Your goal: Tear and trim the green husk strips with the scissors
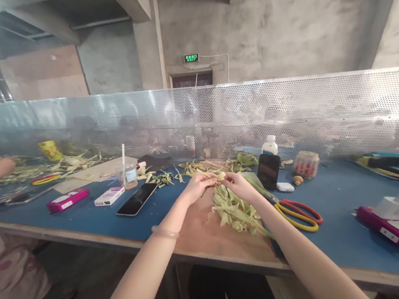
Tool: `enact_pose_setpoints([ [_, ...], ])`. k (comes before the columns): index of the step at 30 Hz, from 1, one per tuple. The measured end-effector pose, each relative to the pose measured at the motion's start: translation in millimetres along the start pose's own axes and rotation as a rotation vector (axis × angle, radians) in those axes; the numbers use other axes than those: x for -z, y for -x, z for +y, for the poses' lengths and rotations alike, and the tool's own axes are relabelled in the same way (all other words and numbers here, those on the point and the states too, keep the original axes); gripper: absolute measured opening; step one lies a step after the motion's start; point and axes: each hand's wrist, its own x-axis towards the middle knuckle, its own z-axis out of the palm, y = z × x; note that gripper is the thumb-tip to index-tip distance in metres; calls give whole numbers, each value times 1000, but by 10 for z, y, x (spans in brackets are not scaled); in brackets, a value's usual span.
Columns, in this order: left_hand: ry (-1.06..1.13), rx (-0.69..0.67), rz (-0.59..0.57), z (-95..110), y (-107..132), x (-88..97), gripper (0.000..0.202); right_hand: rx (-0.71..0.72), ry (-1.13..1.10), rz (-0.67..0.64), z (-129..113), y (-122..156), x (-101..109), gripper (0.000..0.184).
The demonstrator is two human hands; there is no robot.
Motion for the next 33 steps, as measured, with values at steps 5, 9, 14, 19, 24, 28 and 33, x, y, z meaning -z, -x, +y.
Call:
enact_pose_setpoints([
  [5,-27,23,-73,-10,19,-16,21,60,41,11,-15,13,12,13],
  [9,-61,21,-96,8,37,-29,20,48,-42,10,-22,22,20,12],
  [14,24,9,-105,34,38,-36,15,-16,-370,-98,-9,51,4,25],
  [19,212,8,-128,49,50,-17,13,-1,-502,-159,-104,99,22,22],
  [24,391,85,-212,65,112,35,12,82,-500,-156,-232,118,19,20],
  [28,464,125,-270,66,149,102,15,49,-494,-125,-262,140,-16,21],
  [33,492,138,-332,18,156,157,17,102,-459,-151,-358,184,-50,18],
])
